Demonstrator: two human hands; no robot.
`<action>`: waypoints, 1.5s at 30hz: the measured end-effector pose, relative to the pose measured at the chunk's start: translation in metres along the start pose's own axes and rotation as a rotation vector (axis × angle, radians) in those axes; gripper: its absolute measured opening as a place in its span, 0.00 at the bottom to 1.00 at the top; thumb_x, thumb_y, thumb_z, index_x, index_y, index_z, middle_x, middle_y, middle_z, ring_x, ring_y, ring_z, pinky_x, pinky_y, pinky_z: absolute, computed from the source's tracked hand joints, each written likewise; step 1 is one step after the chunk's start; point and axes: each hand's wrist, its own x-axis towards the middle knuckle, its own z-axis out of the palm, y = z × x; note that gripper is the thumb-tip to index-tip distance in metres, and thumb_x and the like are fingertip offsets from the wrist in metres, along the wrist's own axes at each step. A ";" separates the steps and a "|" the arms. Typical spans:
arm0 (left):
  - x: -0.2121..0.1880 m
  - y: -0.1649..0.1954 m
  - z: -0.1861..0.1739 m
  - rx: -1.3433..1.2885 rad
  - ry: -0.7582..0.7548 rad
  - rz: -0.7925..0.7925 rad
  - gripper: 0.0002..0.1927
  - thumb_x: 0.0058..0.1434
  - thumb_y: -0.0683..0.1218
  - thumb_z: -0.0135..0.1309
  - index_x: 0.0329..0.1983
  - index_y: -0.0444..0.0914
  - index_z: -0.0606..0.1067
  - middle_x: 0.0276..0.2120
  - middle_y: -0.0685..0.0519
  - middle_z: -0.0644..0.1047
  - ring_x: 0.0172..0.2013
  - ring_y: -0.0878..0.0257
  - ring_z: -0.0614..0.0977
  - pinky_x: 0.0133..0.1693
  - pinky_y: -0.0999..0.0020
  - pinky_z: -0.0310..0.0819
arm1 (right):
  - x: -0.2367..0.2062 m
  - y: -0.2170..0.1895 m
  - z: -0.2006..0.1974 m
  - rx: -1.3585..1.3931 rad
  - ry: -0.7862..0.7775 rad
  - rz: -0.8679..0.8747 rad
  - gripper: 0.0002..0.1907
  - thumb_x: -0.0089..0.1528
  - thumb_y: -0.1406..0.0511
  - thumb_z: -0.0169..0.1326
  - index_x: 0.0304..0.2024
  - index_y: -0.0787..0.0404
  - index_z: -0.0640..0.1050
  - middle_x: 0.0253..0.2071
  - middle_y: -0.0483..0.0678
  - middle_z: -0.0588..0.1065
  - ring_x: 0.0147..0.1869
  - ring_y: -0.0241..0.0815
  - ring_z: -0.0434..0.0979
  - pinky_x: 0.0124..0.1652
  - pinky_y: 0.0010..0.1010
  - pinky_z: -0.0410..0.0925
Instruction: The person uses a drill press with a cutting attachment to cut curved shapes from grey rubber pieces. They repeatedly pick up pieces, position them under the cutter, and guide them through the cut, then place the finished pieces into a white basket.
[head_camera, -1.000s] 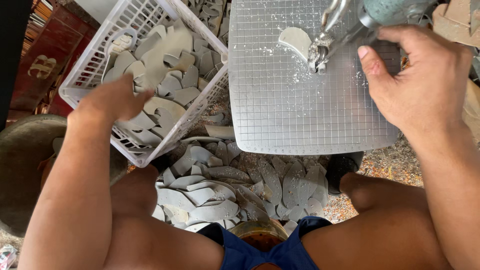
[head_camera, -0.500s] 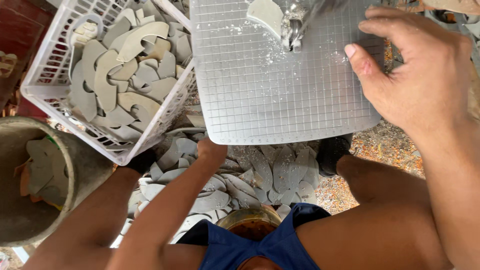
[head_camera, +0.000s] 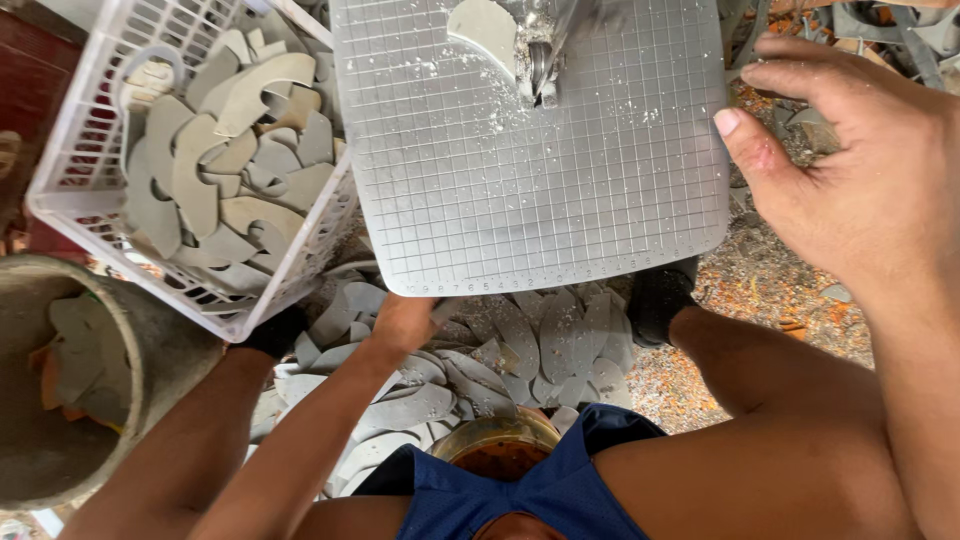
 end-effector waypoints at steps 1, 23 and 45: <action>-0.007 0.004 -0.003 -0.191 0.012 -0.022 0.12 0.65 0.43 0.59 0.51 0.37 0.77 0.39 0.48 0.85 0.40 0.55 0.86 0.42 0.59 0.82 | 0.002 -0.002 0.000 -0.008 0.006 0.003 0.12 0.72 0.71 0.61 0.55 0.73 0.79 0.59 0.60 0.78 0.63 0.51 0.81 0.62 0.34 0.74; -0.067 0.184 -0.140 -0.087 0.105 0.626 0.10 0.65 0.40 0.61 0.49 0.33 0.78 0.42 0.44 0.83 0.36 0.56 0.86 0.34 0.69 0.82 | -0.002 -0.131 -0.022 0.318 -0.247 -0.095 0.14 0.55 0.66 0.62 0.43 0.62 0.82 0.38 0.47 0.82 0.42 0.43 0.83 0.40 0.32 0.76; 0.045 0.165 -0.176 0.608 0.175 0.589 0.15 0.58 0.51 0.63 0.46 0.42 0.84 0.58 0.46 0.78 0.58 0.49 0.76 0.57 0.51 0.70 | 0.035 -0.083 0.012 0.148 -0.214 0.054 0.12 0.56 0.67 0.64 0.43 0.59 0.85 0.59 0.50 0.77 0.51 0.45 0.80 0.50 0.35 0.74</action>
